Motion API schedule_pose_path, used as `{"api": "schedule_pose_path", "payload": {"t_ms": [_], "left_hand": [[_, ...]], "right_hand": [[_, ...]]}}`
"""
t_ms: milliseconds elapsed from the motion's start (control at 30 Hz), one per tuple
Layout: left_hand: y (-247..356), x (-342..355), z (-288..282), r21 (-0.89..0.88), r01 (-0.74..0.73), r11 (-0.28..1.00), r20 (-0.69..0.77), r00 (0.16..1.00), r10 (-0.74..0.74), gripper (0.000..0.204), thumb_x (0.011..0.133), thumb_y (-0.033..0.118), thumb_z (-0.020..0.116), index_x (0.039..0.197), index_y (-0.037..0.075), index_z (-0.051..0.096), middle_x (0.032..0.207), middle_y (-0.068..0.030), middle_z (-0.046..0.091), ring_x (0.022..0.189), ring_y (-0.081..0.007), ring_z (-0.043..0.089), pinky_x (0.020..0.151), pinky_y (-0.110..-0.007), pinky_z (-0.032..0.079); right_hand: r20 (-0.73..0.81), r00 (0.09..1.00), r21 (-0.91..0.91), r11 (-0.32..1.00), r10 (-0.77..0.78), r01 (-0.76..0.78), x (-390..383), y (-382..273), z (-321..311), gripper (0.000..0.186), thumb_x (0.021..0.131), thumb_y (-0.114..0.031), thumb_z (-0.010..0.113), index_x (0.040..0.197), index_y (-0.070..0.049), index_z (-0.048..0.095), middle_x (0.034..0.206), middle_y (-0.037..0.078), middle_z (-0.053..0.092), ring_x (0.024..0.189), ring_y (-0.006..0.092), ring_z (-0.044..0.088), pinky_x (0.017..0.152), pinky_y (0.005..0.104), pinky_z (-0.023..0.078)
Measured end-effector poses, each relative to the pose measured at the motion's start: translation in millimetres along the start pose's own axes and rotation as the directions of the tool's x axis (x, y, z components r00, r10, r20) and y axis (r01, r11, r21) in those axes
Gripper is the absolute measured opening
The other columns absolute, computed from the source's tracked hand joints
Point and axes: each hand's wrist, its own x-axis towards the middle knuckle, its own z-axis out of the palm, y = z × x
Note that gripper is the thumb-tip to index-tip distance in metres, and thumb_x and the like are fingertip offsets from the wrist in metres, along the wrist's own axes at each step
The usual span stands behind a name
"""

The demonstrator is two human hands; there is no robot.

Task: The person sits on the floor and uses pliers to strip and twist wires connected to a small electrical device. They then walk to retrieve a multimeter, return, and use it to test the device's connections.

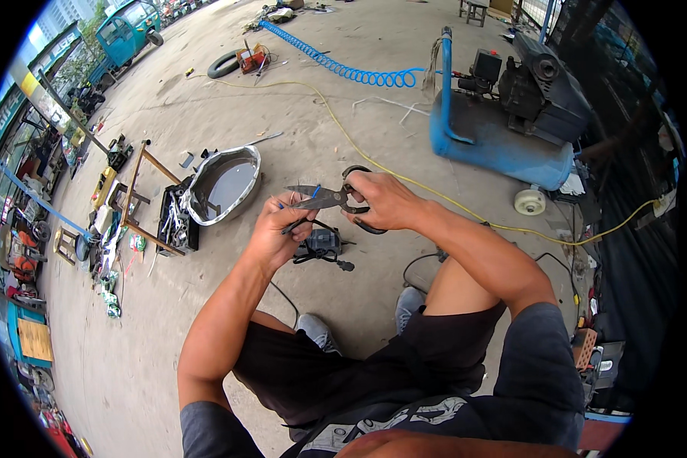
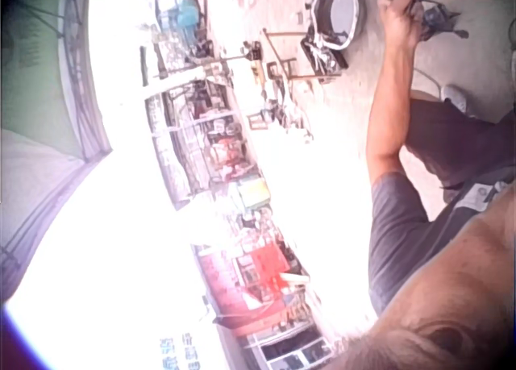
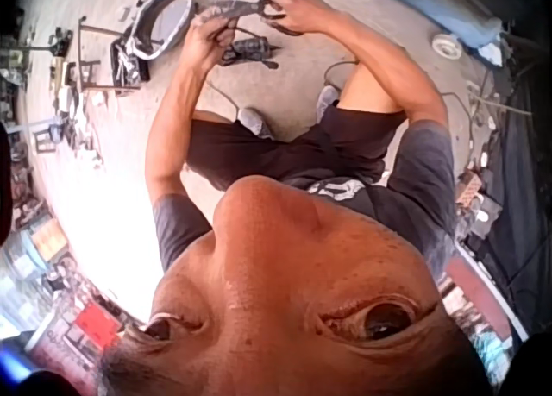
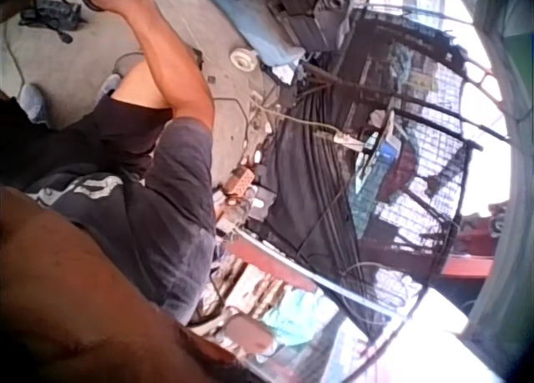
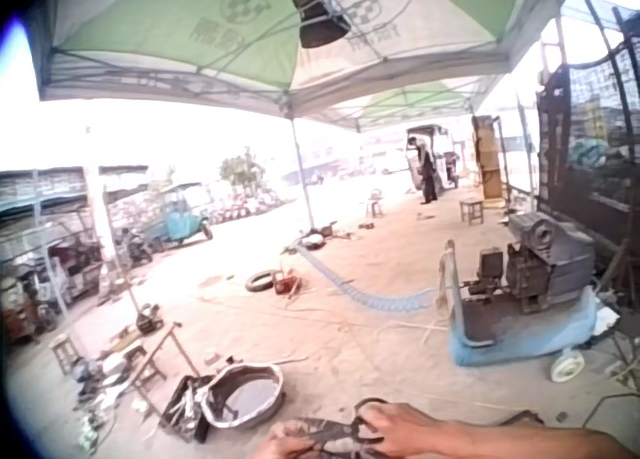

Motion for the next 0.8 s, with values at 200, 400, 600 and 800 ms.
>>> {"api": "schedule_pose_path", "payload": {"t_ms": [200,400,600,800], "left_hand": [[-1,5,-5,-0.099,0.07,0.993,0.087,0.994,-0.061,0.013,0.082,0.005,0.067,0.088,-0.001,0.057,0.08,-0.0077,0.053,0.058,-0.0082,0.039,0.051,-0.022,0.034],[-4,4,-13,-0.198,0.137,0.971,0.061,0.99,-0.128,0.018,0.081,0.001,0.063,0.095,0.011,0.057,0.083,-0.0094,0.053,0.06,-0.0109,0.04,0.054,-0.025,0.036],[-5,-1,5,-0.055,-0.008,0.998,-0.063,0.998,0.004,0.018,0.087,0.014,0.068,0.098,0.008,0.056,0.086,-0.0051,0.057,0.057,-0.0089,0.043,0.051,-0.022,0.034],[-2,6,11,0.073,-0.083,0.994,-0.048,0.995,0.087,0.02,0.091,0.02,0.068,0.104,0.009,0.058,0.087,-0.0025,0.06,0.05,-0.0067,0.039,0.045,-0.02,0.029]], "right_hand": [[0.04,0.999,-0.006,1.0,0.006,-0.006,1,1,-8,0.04,0.076,-0.024,0.077,0.092,-0.004,0.046,0.08,0.016,0.058,0.075,0.0411,0.058,0.062,0.0482,0.044],[0.037,0.999,-0.003,1.0,-0.022,0.022,-2,5,-6,0.042,0.075,-0.029,0.076,0.089,-0.004,0.045,0.083,0.016,0.058,0.079,0.0426,0.058,0.063,0.0496,0.044],[0.039,0.997,0.054,0.996,0.062,-0.064,-3,-8,-6,0.039,0.075,-0.026,0.076,0.089,-0.002,0.049,0.084,0.018,0.061,0.081,0.0415,0.061,0.067,0.0481,0.047],[-0.005,0.99,0.102,0.985,0.138,-0.136,-1,-6,8,0.039,0.076,-0.03,0.076,0.089,0.0,0.054,0.079,0.019,0.064,0.077,0.0419,0.063,0.067,0.0473,0.048]]}}
